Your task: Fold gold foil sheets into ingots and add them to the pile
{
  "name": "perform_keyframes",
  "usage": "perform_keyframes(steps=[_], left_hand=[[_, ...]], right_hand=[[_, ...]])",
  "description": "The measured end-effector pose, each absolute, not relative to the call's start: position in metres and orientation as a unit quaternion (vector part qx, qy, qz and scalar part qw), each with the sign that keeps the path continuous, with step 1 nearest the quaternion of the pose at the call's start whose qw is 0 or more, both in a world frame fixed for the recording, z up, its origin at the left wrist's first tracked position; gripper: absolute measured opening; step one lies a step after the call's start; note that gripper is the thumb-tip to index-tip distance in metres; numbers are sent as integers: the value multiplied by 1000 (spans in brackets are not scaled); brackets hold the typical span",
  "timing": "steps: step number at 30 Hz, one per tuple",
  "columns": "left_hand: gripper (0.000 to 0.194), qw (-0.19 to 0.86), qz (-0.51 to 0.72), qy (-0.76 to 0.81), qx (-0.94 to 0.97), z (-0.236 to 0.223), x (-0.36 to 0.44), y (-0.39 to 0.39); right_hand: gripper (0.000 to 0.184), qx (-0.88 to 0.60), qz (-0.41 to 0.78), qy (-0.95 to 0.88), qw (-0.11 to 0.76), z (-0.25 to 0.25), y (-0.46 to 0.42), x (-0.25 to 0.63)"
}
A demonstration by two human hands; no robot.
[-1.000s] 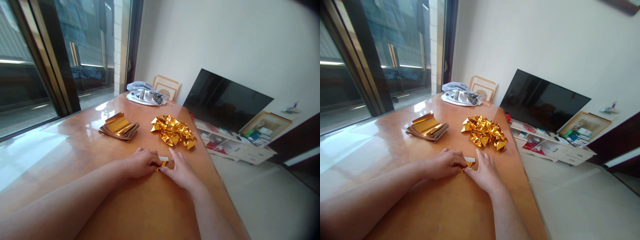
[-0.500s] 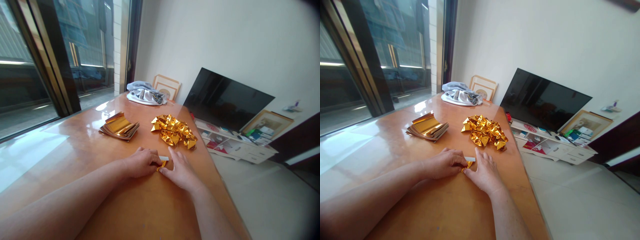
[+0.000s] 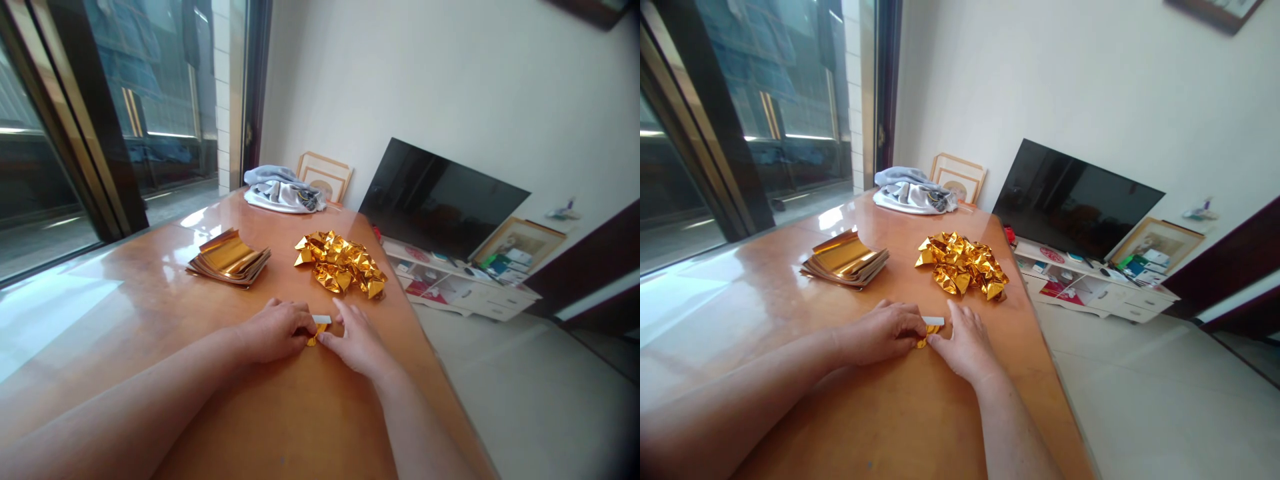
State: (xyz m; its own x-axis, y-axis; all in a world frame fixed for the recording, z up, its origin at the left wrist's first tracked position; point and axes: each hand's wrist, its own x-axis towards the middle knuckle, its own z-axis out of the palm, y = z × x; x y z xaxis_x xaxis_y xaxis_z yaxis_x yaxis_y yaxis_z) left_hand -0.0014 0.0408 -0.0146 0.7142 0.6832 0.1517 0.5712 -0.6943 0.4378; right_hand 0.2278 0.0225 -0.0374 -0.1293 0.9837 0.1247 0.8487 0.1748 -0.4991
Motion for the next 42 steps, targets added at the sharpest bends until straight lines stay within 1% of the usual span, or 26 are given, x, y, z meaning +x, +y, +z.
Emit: perform_keyframes(steps=[12, 16, 20, 24, 32, 38, 42], left_hand=[[14, 160, 136, 343, 916, -12, -1, 39], [15, 156, 131, 344, 917, -11, -1, 38], [15, 157, 128, 346, 916, -10, -1, 37], [15, 157, 129, 342, 917, -10, -1, 38], [15, 155, 132, 345, 916, -11, -1, 37], [15, 164, 140, 344, 914, -12, -1, 38], [15, 164, 143, 342, 914, -13, -1, 39]], right_hand=[[79, -641, 206, -682, 284, -61, 42, 235], [81, -645, 218, -675, 284, -62, 45, 235], [78, -652, 229, -665, 283, -59, 46, 235], [76, -656, 217, -670, 273, -56, 44, 235], [77, -650, 147, -710, 225, -35, 28, 228], [90, -634, 105, -743, 189, -24, 17, 223], [97, -627, 99, -755, 164, -19, 13, 220]])
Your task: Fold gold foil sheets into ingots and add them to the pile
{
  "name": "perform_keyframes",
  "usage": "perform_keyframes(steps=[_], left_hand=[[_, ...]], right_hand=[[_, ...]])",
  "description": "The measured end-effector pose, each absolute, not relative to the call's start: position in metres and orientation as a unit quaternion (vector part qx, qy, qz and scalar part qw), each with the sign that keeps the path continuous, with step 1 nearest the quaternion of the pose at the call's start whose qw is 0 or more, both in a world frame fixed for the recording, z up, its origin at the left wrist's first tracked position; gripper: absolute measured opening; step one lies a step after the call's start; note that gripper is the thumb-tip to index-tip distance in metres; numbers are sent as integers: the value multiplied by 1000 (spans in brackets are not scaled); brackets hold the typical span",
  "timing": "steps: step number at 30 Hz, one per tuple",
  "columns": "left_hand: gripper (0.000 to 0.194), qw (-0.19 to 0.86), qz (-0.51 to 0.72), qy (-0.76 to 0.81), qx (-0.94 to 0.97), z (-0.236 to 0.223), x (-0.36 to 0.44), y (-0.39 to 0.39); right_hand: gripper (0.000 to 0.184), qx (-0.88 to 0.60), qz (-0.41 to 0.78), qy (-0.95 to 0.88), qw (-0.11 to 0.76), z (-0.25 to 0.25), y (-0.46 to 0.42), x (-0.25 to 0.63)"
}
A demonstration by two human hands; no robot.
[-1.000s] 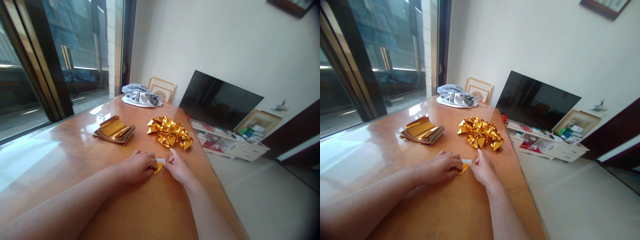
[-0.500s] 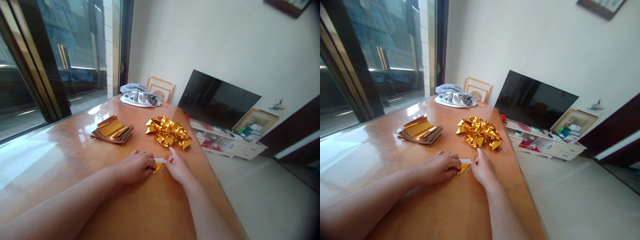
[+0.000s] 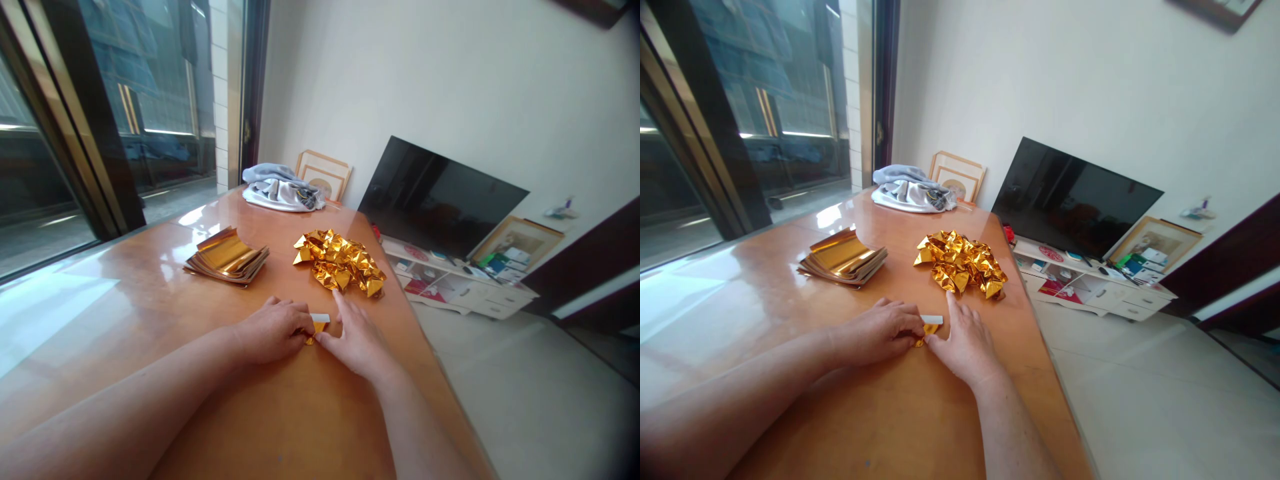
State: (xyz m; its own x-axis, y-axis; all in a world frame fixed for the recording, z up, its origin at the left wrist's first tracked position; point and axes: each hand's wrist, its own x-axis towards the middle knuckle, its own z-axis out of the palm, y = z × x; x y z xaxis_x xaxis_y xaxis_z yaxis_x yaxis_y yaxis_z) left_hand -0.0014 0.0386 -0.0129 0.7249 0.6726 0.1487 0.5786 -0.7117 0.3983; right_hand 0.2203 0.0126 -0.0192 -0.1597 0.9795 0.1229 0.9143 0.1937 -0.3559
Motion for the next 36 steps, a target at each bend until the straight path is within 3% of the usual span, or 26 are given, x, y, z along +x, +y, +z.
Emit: perform_keyframes(steps=[10, 12, 16, 19, 27, 32, 36], left_hand=[[13, 162, 143, 336, 917, -14, -2, 39], [15, 157, 142, 334, 918, -13, -2, 39], [18, 142, 146, 342, 918, -12, 0, 37], [18, 136, 158, 351, 913, -14, 2, 37], [11, 105, 186, 428, 878, -15, 10, 35], [32, 114, 185, 498, 839, -20, 9, 37], [38, 124, 177, 507, 834, -24, 6, 41]], right_hand=[[106, -610, 98, -773, 142, -15, 8, 220], [94, -612, 106, -769, 152, -18, 11, 222], [52, -613, 103, -755, 208, -26, 19, 223], [42, -587, 90, -771, 228, -31, 24, 220], [45, -560, 95, -792, 225, -30, 29, 216], [45, -556, 98, -792, 233, -29, 29, 216], [50, -559, 88, -791, 232, -30, 29, 216]])
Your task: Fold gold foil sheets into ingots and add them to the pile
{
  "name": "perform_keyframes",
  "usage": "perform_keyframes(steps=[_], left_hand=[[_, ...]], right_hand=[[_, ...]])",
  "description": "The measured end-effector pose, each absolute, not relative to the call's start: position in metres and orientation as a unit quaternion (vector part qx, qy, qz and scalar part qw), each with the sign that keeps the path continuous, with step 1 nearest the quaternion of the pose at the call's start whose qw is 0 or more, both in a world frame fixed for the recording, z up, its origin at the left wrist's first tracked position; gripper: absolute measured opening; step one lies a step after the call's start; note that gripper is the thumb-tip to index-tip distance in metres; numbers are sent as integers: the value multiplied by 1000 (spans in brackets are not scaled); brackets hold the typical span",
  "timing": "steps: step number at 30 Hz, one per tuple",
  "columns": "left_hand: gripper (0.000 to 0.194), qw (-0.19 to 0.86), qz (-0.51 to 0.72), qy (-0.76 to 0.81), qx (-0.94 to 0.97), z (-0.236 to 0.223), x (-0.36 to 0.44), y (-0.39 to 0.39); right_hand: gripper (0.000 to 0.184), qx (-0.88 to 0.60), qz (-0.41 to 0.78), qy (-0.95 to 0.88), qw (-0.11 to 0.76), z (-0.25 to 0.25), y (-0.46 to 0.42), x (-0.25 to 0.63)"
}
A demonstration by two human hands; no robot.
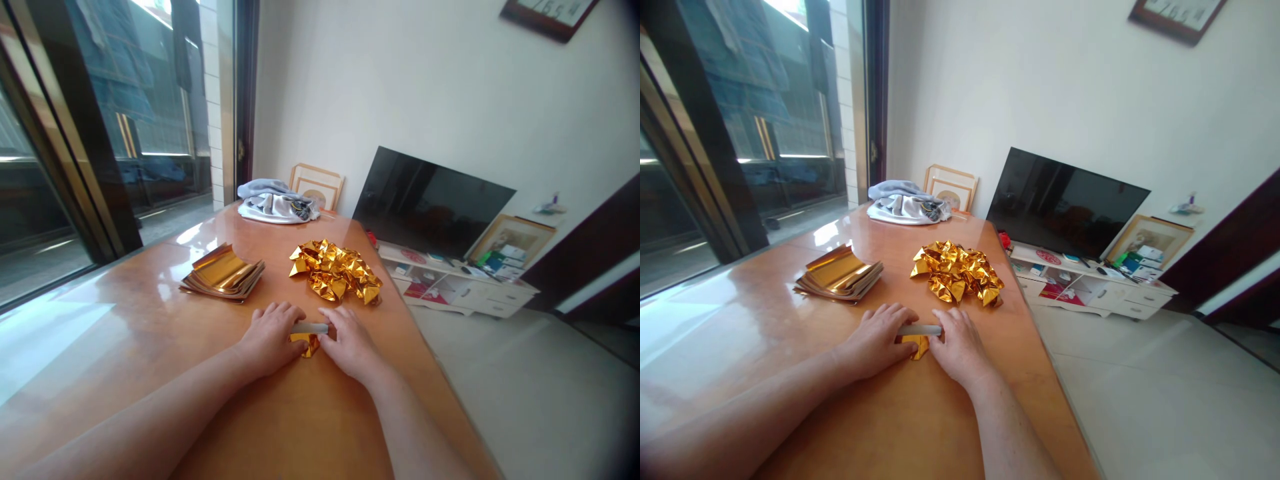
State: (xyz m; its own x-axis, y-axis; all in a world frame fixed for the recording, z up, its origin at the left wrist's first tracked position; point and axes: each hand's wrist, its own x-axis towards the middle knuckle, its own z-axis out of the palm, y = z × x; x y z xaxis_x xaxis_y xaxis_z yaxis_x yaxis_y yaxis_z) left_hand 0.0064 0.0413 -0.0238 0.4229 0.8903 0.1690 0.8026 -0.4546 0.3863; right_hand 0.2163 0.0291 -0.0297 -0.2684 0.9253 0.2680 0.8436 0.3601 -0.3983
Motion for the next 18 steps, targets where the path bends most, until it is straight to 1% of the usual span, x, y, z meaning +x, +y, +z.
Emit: perform_keyframes(steps=[2, 3, 7, 8, 15, 18], left_hand=[[37, 127, 176, 505, 835, -24, 6, 42], [35, 126, 176, 503, 837, -24, 7, 42], [24, 106, 179, 488, 848, -20, 9, 39], [22, 99, 179, 484, 851, -19, 9, 38], [14, 90, 166, 469, 863, -13, 10, 36], [14, 98, 158, 464, 866, -13, 8, 37]], right_hand=[[50, -560, 86, -791, 232, -30, 29, 216], [47, -560, 86, -791, 233, -29, 29, 216], [20, -560, 85, -791, 232, -26, 27, 214], [16, -558, 85, -793, 230, -25, 26, 214], [13, -547, 97, -804, 214, -20, 20, 213], [10, -547, 109, -804, 208, -20, 19, 213]])
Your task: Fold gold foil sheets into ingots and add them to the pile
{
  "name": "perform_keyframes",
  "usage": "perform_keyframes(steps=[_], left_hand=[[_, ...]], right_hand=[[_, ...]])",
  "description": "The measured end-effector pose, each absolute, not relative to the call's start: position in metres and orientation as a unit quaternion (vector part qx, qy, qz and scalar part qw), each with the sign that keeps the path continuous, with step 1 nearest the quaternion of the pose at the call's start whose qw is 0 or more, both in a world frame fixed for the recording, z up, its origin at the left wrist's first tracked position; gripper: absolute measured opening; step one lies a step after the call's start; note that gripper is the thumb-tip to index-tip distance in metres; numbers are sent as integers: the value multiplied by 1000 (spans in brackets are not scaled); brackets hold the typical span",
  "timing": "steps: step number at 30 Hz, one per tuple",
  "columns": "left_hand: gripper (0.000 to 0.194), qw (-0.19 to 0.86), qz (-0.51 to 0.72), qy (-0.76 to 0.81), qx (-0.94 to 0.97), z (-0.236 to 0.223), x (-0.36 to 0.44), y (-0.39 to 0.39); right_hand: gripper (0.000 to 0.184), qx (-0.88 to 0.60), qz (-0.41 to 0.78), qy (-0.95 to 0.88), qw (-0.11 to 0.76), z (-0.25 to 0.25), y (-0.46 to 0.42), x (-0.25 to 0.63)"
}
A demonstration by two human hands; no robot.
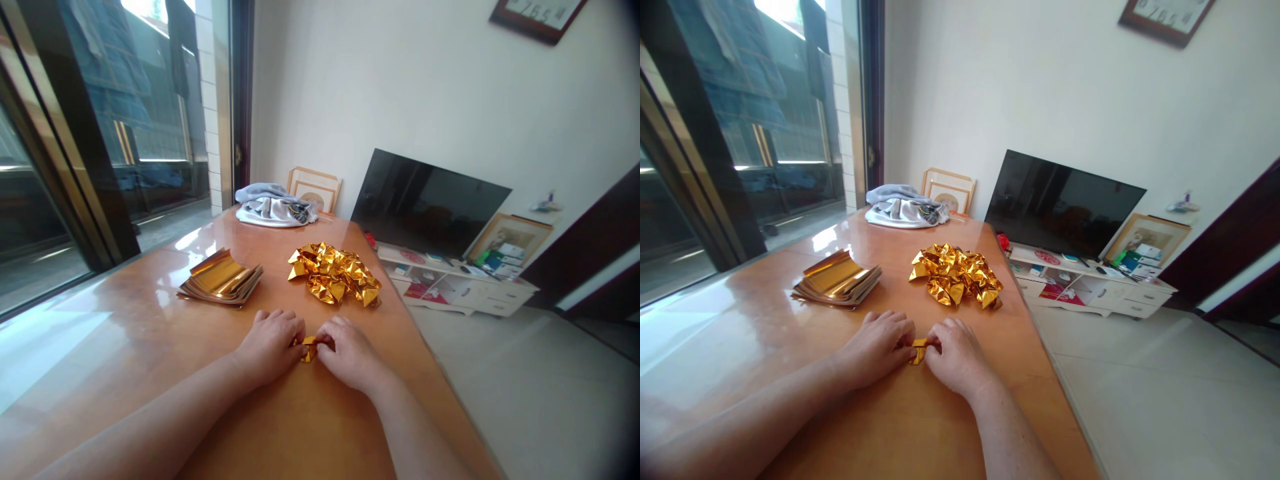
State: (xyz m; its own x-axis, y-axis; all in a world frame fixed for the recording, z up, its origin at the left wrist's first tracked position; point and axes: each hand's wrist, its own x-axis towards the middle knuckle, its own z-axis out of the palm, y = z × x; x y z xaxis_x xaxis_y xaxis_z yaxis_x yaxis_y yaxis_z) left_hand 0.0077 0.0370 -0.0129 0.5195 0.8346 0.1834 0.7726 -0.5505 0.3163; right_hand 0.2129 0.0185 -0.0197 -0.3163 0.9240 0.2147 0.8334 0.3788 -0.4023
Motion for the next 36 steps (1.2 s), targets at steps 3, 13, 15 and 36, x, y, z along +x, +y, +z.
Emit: perform_keyframes(steps=[3, 13, 15, 36], left_hand=[[19, 100, 155, 461, 868, -13, 5, 38], [9, 85, 161, 504, 845, -15, 3, 38], [12, 87, 148, 515, 840, -15, 3, 39], [14, 357, 311, 386, 792, -16, 4, 38]], right_hand=[[8, -545, 115, -800, 221, -21, 19, 213], [6, -559, 103, -791, 227, -26, 23, 214], [4, -558, 105, -793, 221, -26, 23, 214], [9, -498, 179, -795, 297, -6, 11, 212]])
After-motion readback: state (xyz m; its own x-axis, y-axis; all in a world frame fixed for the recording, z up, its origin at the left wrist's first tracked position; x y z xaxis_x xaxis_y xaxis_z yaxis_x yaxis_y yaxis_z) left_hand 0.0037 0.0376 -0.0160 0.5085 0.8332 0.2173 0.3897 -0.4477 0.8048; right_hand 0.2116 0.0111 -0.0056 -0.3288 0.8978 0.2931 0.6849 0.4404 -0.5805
